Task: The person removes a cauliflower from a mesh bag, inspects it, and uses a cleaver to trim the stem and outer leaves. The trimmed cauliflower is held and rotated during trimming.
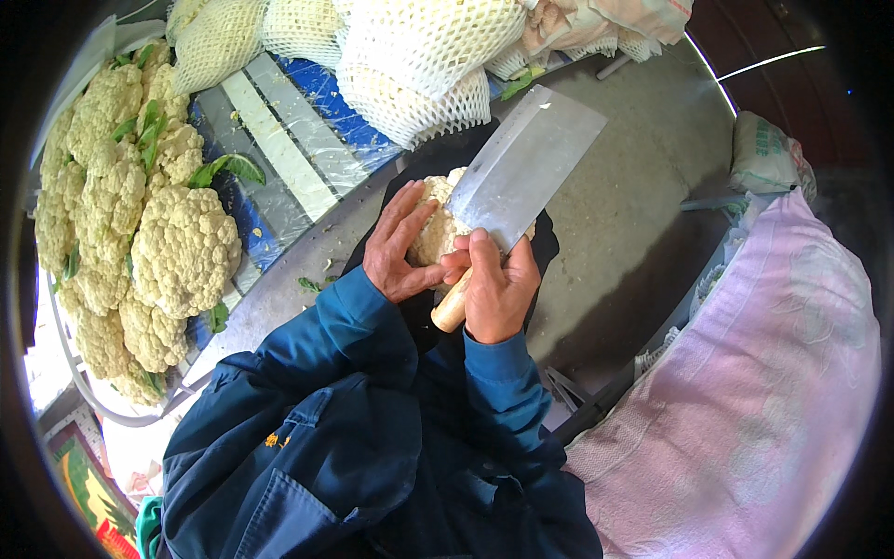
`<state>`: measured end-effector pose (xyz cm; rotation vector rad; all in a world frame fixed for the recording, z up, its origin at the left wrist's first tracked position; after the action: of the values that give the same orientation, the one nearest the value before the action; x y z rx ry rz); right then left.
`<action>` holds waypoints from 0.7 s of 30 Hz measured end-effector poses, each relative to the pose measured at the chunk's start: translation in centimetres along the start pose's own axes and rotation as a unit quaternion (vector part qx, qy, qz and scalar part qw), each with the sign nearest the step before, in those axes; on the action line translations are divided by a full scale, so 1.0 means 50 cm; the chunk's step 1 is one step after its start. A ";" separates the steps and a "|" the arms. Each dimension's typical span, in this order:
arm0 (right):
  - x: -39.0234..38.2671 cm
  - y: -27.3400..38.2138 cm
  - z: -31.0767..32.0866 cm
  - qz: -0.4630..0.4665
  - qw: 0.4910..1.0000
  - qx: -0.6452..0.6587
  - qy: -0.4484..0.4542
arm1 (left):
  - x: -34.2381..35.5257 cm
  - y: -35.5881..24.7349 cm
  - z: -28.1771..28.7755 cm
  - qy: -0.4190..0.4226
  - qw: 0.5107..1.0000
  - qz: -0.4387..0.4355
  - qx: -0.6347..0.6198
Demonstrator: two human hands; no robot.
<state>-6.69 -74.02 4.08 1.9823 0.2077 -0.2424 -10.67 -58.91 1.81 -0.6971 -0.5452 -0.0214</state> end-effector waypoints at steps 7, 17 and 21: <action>0.003 -0.003 -0.007 -0.009 1.000 0.012 -0.009 | 0.001 -0.002 0.002 -0.003 1.000 -0.007 0.003; 0.003 0.009 -0.033 -0.006 0.999 0.043 0.006 | -0.002 -0.002 -0.003 0.003 1.000 0.001 0.008; 0.000 0.045 0.002 0.027 0.999 0.033 -0.001 | 0.000 0.002 -0.002 0.013 1.000 -0.001 -0.006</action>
<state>-6.10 -75.03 6.01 2.0509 0.1463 -0.2190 -10.62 -58.92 1.68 -0.7063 -0.5214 -0.0354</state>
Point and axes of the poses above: each hand's wrist, its own x-axis towards the middle knuckle, its own z-axis out of the back of the hand, y = z × x, the point moved 10 cm from there along x, towards the middle knuckle, and after that the axes turned 15 degrees about x, right-handed, at the moved point
